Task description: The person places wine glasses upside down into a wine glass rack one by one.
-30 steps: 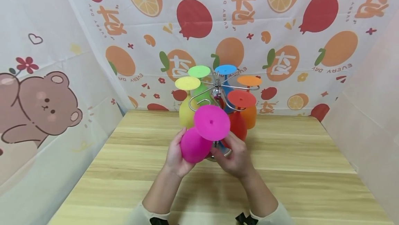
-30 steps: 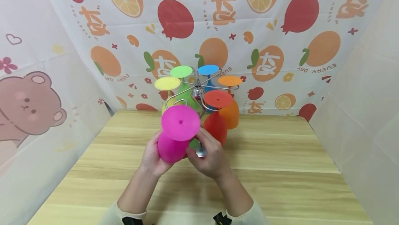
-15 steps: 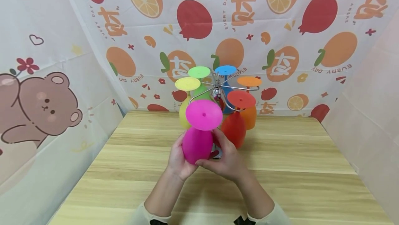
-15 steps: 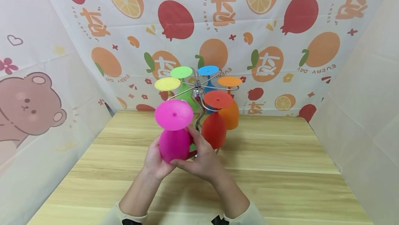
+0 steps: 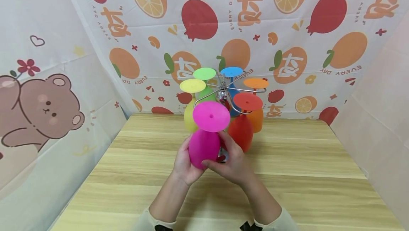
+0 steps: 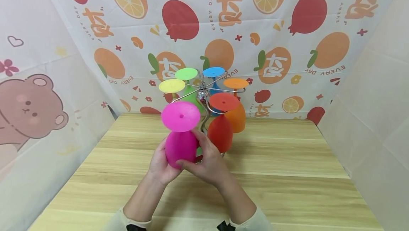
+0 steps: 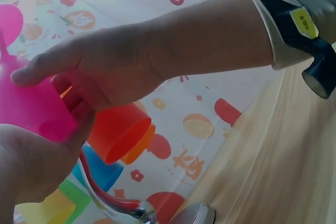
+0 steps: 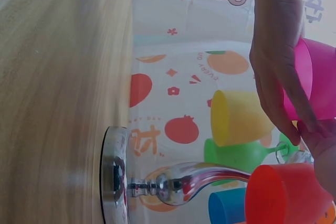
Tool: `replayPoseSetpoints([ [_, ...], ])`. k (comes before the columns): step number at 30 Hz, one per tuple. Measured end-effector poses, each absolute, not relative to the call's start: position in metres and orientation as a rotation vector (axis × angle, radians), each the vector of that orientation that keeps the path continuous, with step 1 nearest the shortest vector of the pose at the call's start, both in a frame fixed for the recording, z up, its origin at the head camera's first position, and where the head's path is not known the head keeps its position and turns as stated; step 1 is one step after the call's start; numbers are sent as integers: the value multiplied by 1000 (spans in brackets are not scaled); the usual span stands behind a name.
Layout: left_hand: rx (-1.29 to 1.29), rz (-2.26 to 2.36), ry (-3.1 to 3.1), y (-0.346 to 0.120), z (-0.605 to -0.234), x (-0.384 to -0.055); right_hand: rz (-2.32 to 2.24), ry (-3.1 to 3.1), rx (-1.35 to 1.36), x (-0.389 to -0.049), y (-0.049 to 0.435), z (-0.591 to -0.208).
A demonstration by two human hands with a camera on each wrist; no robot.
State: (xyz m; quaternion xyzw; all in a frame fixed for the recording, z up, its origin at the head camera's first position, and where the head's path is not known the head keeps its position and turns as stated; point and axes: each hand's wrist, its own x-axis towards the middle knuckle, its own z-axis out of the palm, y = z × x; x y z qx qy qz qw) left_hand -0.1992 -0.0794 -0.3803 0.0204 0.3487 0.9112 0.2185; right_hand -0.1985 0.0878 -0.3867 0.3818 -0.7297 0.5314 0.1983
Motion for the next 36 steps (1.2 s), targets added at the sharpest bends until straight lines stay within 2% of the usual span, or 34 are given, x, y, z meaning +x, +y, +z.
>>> replayPoseSetpoints([
  [6,120,2535,1110,-83,-381,-203,1431,-2040,1017,-199,91,-385],
  [16,550,2456,2135,-95,-377,-203,1454,-2090,942,-200,96,-384],
  [22,796,2228,2431,-97,-377,-200,1462,-2103,926,-201,97,-385],
  [36,681,2101,2458,-89,-377,-195,1449,-2107,906,-203,98,-385],
])
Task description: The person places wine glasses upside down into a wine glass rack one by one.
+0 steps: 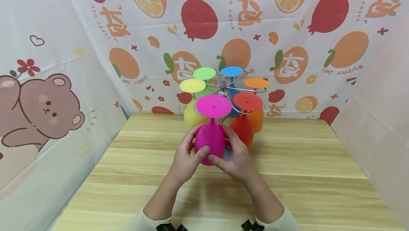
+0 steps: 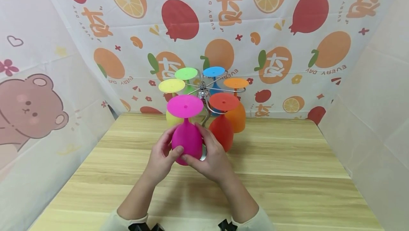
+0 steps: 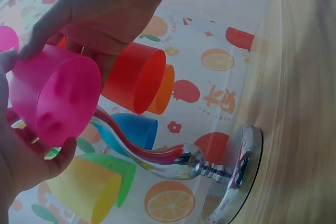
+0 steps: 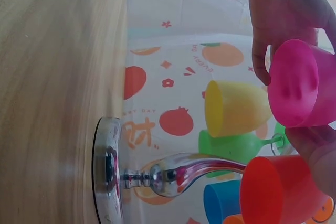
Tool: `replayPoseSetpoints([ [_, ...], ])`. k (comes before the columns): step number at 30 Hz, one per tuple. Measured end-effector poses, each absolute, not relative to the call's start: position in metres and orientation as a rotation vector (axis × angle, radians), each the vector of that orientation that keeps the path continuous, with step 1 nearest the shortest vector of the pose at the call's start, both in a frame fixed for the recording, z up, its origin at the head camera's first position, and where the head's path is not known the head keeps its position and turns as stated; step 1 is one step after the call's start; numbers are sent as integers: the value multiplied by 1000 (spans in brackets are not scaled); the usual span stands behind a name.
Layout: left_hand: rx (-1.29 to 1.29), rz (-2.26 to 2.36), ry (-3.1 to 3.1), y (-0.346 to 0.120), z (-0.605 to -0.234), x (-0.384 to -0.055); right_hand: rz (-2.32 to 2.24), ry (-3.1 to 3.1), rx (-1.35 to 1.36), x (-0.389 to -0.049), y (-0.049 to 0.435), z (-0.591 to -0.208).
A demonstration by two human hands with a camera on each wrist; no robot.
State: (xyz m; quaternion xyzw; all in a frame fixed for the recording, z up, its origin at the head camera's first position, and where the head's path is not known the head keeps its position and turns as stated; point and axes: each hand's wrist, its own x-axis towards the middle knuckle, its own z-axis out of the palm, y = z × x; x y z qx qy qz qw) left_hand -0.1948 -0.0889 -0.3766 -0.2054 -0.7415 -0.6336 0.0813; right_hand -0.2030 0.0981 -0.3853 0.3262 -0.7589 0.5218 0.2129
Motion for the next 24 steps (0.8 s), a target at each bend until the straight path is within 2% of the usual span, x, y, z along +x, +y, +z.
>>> replayPoseSetpoints([
  [11,-592,-1930,-2130,-84,-375,-198,1438,-2149,901,-202,100,-382],
  [24,-602,-1991,-2106,-83,-376,-200,1448,-2119,757,-199,95,-384],
])
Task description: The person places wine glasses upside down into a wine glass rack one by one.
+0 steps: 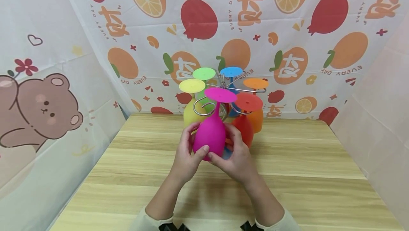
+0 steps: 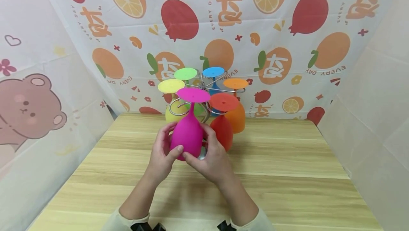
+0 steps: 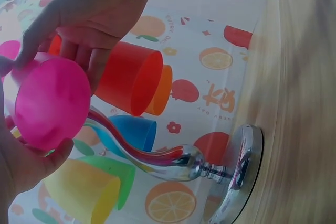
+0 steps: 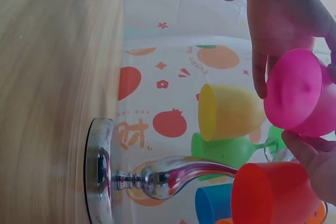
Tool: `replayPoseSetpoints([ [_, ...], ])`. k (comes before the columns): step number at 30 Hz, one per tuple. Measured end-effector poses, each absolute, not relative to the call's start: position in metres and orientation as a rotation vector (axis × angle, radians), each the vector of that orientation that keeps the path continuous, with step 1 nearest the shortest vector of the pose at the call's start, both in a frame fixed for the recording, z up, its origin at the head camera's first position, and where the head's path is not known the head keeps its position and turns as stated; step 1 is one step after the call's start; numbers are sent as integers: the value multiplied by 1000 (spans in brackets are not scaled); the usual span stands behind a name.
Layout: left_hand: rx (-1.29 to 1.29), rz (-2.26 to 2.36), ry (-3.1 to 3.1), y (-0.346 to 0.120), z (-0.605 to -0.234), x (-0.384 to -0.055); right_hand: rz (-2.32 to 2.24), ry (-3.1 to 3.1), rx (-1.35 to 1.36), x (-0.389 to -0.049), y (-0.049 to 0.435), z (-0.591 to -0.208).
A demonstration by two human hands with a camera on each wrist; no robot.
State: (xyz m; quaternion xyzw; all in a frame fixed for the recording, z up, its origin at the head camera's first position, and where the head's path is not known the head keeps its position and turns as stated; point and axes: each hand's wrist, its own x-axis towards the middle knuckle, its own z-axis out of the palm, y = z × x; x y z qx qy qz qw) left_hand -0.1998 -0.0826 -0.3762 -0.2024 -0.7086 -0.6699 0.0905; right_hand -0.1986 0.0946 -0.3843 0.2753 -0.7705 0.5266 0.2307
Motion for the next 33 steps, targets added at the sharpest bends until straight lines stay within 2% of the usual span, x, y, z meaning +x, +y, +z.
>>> replayPoseSetpoints([
  [12,-598,-1985,-2088,-81,-377,-202,1447,-2145,616,-196,88,-384],
  [33,-511,-1822,-2243,-94,-379,-209,1311,-2220,622,-197,86,-384],
])
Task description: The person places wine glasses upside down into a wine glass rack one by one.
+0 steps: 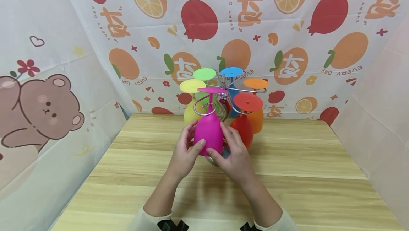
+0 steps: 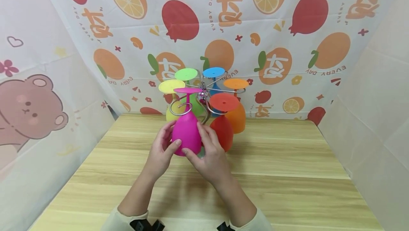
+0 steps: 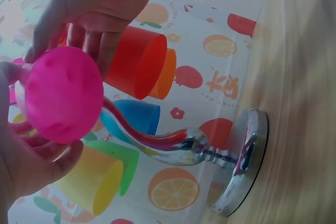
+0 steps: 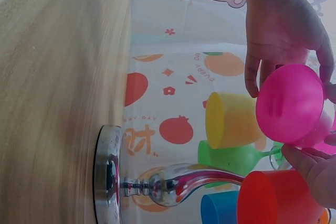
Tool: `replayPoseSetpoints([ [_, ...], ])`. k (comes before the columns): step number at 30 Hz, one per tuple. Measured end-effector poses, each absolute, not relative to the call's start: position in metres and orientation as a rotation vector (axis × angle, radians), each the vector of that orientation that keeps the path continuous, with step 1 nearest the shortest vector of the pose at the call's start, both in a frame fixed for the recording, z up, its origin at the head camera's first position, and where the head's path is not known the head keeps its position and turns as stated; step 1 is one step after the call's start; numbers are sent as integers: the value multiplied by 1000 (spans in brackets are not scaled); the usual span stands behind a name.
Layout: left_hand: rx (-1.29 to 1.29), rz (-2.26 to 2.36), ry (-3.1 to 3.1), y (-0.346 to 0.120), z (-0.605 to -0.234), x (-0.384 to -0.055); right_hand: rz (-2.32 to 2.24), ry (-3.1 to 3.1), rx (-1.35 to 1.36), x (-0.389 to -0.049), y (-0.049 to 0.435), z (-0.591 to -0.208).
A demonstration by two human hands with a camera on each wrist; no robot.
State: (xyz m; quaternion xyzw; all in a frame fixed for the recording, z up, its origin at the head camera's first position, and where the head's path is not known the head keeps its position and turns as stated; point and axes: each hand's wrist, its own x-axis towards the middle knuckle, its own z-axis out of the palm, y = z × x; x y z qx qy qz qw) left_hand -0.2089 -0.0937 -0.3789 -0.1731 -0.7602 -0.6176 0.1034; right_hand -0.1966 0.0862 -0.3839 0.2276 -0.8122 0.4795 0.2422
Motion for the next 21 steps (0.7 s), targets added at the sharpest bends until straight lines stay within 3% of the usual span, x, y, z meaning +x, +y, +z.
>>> replayPoseSetpoints([
  [21,-588,-1852,-2369,-112,-367,-207,1213,-2205,763,-197,86,-384],
])
